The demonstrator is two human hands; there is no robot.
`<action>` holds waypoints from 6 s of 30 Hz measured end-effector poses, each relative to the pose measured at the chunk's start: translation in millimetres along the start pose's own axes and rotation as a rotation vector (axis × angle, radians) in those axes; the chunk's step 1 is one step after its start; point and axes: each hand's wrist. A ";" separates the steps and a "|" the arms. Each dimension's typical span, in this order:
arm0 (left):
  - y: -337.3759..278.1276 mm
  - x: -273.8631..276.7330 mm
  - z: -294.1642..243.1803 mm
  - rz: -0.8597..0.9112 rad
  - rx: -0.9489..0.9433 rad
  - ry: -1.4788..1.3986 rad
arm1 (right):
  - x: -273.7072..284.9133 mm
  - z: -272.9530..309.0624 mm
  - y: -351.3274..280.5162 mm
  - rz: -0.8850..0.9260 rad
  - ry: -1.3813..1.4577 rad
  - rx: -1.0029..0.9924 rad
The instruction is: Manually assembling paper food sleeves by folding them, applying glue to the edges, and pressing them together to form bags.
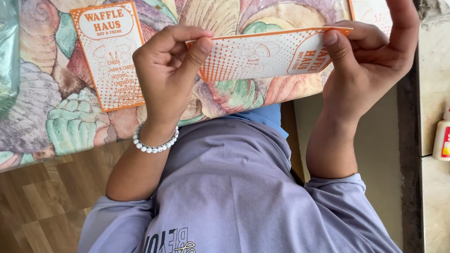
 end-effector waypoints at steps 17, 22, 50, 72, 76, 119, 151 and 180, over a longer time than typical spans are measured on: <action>6.3 6.1 21.7 0.055 -0.149 0.313 | -15.9 -13.4 11.2 -0.012 -0.140 -0.052; -13.0 2.4 56.6 0.342 -0.252 0.879 | -35.5 -67.9 6.9 0.213 -0.430 0.012; -60.5 -37.1 53.6 0.535 -0.008 1.249 | 71.2 -24.6 -63.9 0.398 -0.888 -0.248; -86.7 127.0 5.9 0.356 -0.267 1.311 | 168.7 -185.8 102.3 0.390 -0.983 -0.208; -69.8 128.8 -0.7 0.461 -0.443 1.324 | 146.8 -163.8 99.5 0.281 -0.956 -0.081; -50.7 57.4 21.8 0.306 -0.342 0.761 | 2.3 -34.5 -10.3 1.135 -0.806 0.483; 33.0 37.9 72.4 1.018 -0.468 1.001 | 333.6 -48.3 -119.8 0.152 -1.549 -0.123; 26.8 40.0 82.8 0.998 -0.251 0.938 | -2.2 -9.9 -54.3 0.021 -0.458 -0.063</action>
Point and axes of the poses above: each hand's wrist, its own y-axis towards the middle knuckle, its own x-axis out of the back of the hand, z = x × y, and after that the axes turned 14 degrees about -y, right-handed
